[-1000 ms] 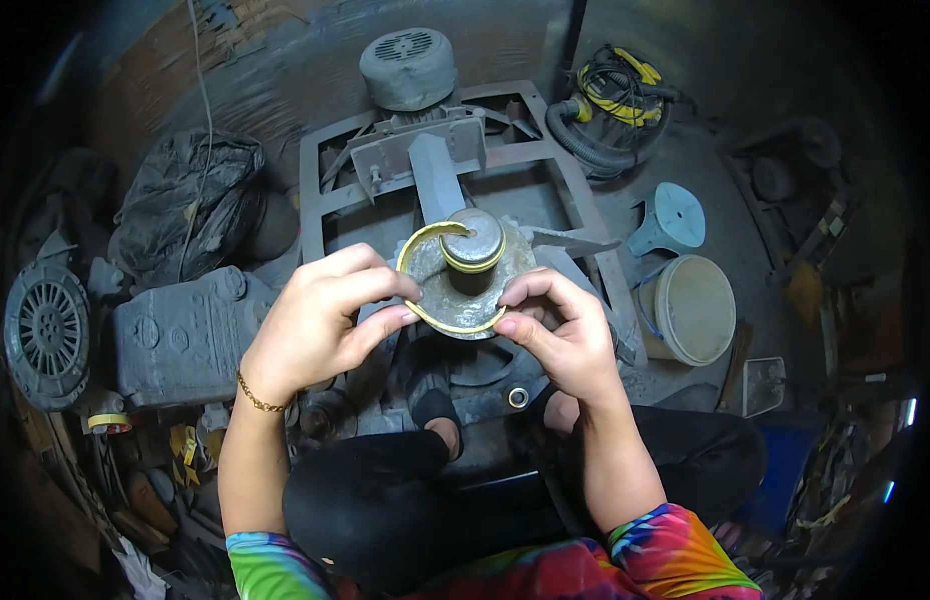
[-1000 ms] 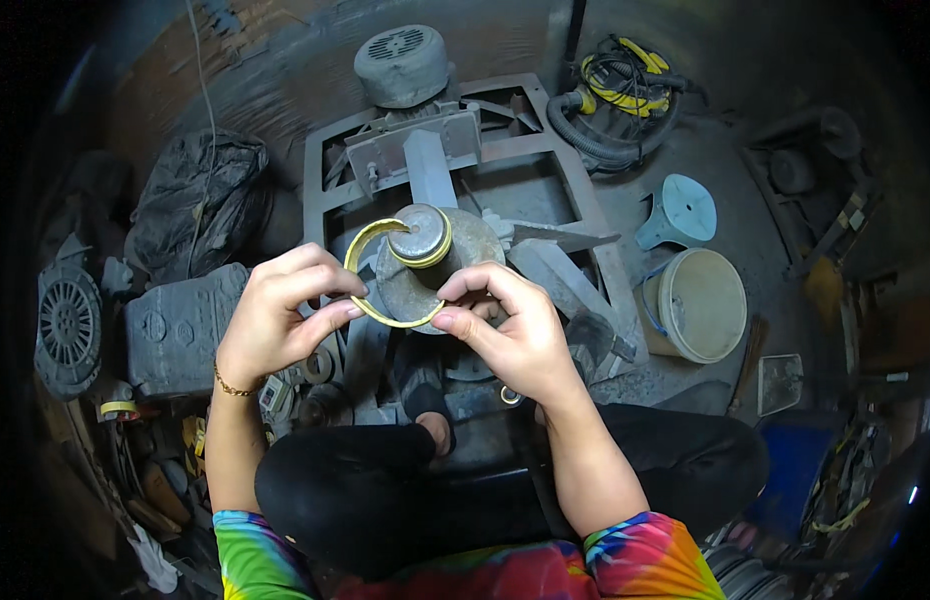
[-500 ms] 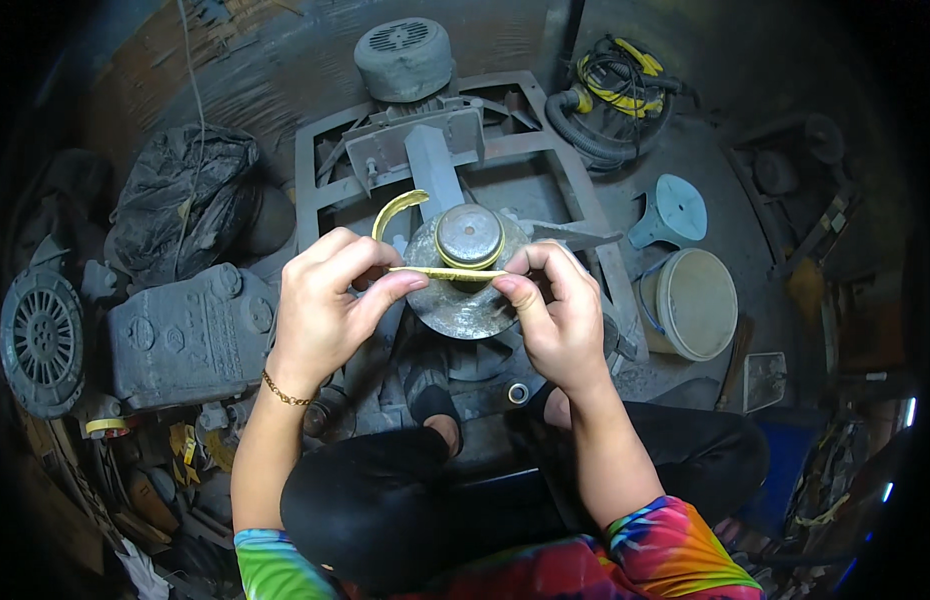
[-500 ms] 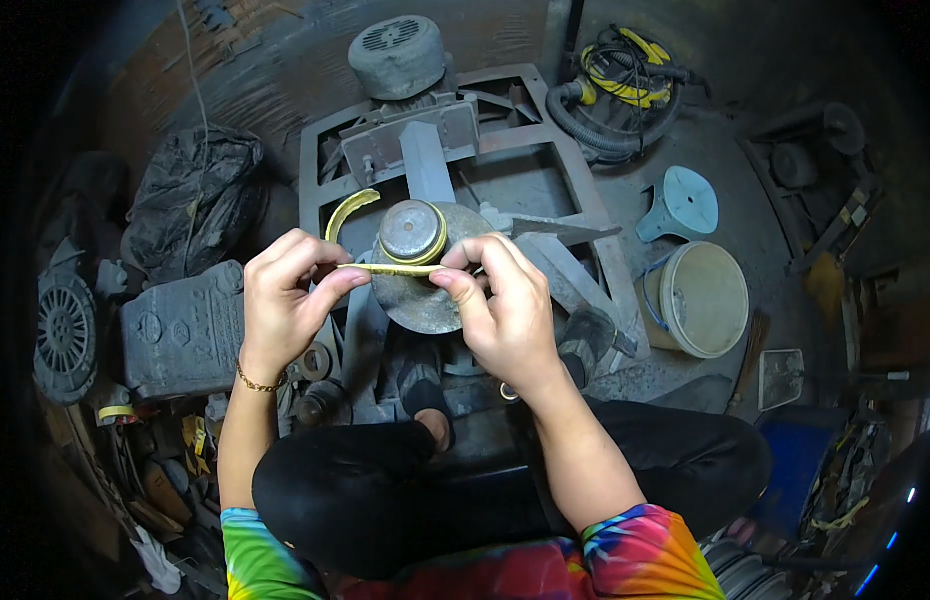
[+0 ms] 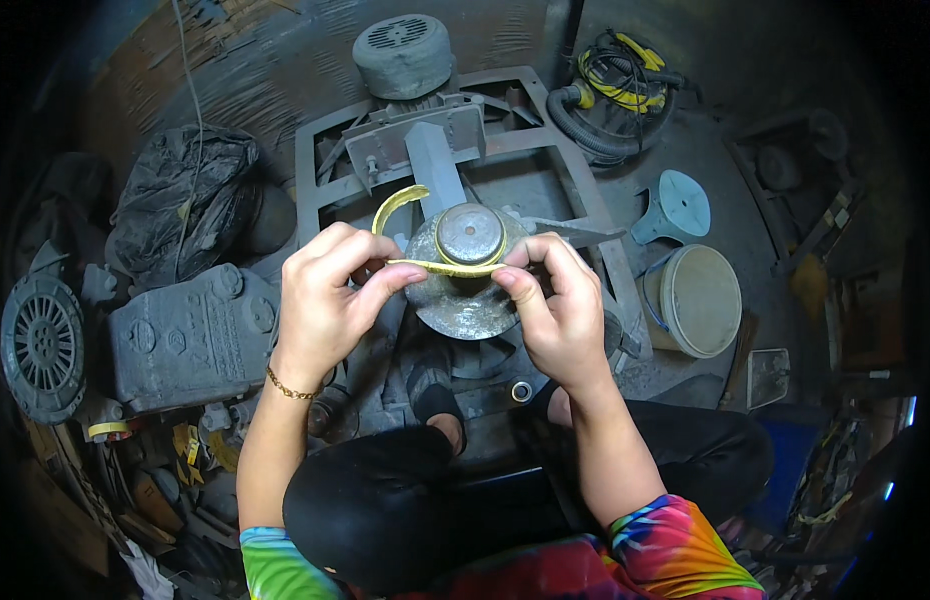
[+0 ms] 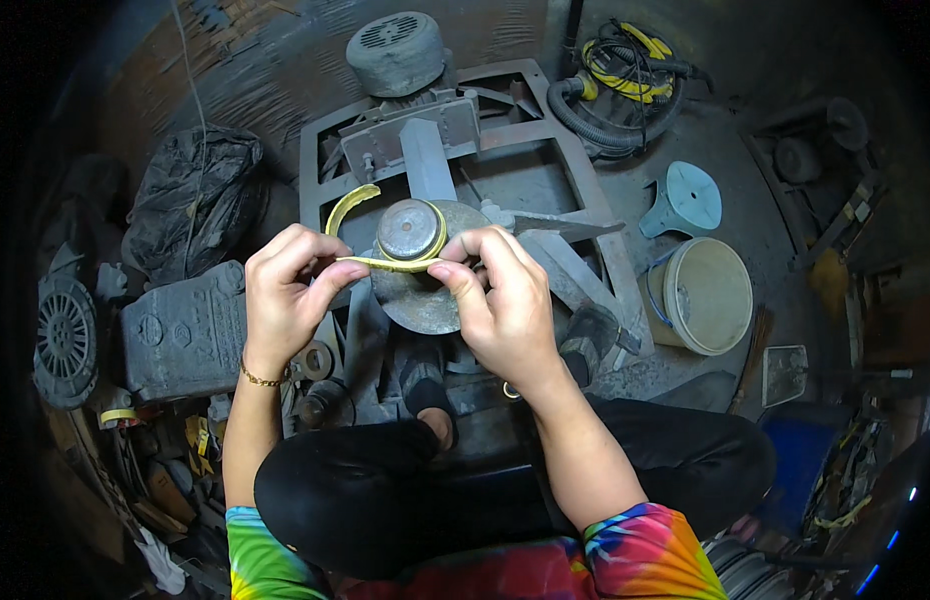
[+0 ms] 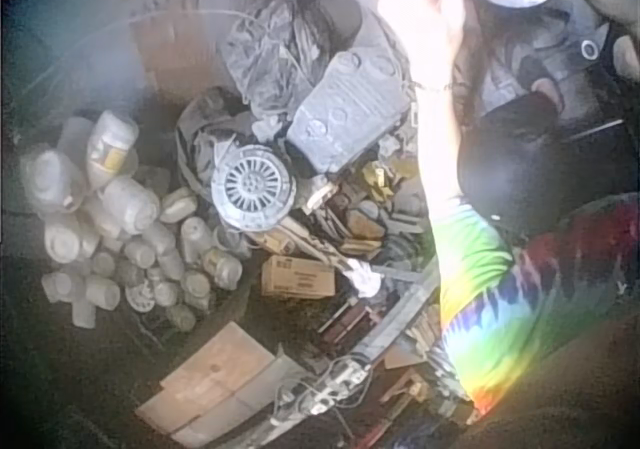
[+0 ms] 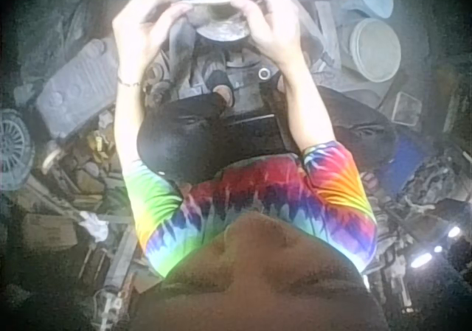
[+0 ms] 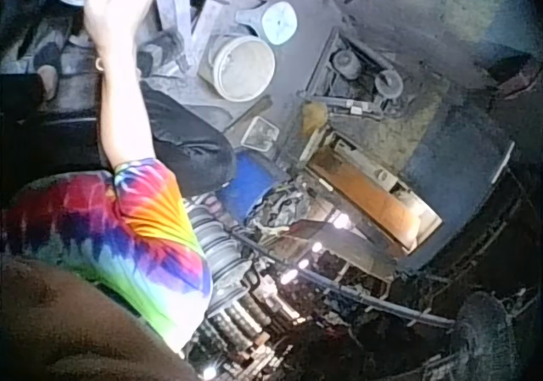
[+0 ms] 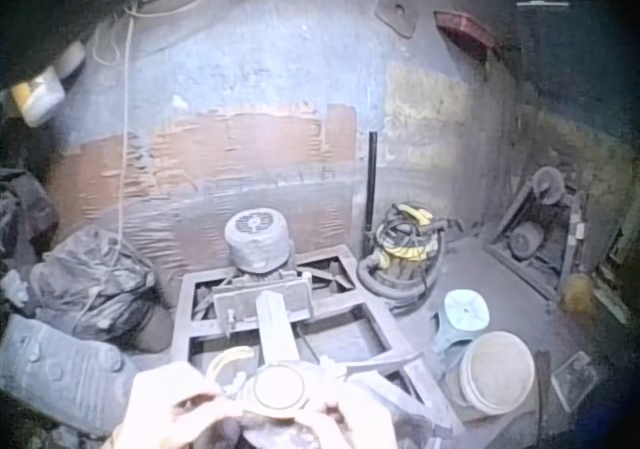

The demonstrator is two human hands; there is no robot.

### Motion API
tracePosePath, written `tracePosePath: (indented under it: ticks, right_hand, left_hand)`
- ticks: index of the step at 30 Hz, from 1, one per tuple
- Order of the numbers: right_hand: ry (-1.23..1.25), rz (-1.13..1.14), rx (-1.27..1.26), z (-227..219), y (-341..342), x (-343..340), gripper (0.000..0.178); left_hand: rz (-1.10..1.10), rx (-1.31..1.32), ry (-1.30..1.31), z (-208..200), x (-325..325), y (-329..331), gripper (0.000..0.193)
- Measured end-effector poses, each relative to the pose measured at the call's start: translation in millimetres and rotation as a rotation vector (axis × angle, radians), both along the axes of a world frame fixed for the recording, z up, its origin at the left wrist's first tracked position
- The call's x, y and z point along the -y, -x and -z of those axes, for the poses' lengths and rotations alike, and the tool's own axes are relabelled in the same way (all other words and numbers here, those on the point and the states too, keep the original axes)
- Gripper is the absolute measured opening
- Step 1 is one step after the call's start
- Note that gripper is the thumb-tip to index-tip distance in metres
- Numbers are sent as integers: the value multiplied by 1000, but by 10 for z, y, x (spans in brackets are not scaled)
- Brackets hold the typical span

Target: The person cleans and sands a small circular part using sandpaper, then wraps yellow tape around the exterior edge of the part.

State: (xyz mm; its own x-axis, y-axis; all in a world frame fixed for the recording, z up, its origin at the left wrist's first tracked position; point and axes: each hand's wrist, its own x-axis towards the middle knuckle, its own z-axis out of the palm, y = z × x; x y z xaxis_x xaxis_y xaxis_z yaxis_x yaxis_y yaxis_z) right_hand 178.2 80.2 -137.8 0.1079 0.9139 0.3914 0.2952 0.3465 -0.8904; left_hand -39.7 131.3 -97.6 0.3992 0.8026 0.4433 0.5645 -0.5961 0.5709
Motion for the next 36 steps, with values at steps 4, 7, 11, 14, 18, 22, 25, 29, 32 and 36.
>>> tracePosePath:
  ticks: [4,7,11,14,18,22,25,29,32,36]
  right_hand:
    - [17,28,-71,41,11,-23,11]
    - [56,29,-94,32,11,-31,13]
    - [128,-22,-69,33,-45,-44,15]
    - [32,26,-116,56,-74,-81,22]
    - [25,6,-92,-49,-135,-157,47]
    - [1,-89,241,-286,-349,-336,90]
    - [-60,-296,441,-386,-481,-624,103]
    - [-1,-555,435,-520,-523,-811,107]
    - [53,-628,359,-497,-531,-793,102]
    - [112,-610,317,-392,-545,-704,86]
  left_hand:
    - [38,40,-28,31,-107,-34,16]
    - [77,48,-49,49,-198,-15,18]
    - [163,63,-64,77,-329,20,21]
    - [264,107,-59,119,-471,19,21]
    - [409,68,-29,35,-618,14,21]
    - [474,95,23,57,-726,-41,21]
    - [525,103,49,100,-783,3,28]
    - [492,366,231,222,-740,-34,58]
    - [300,455,442,371,-644,1,44]
    - [152,506,386,436,-273,-78,20]
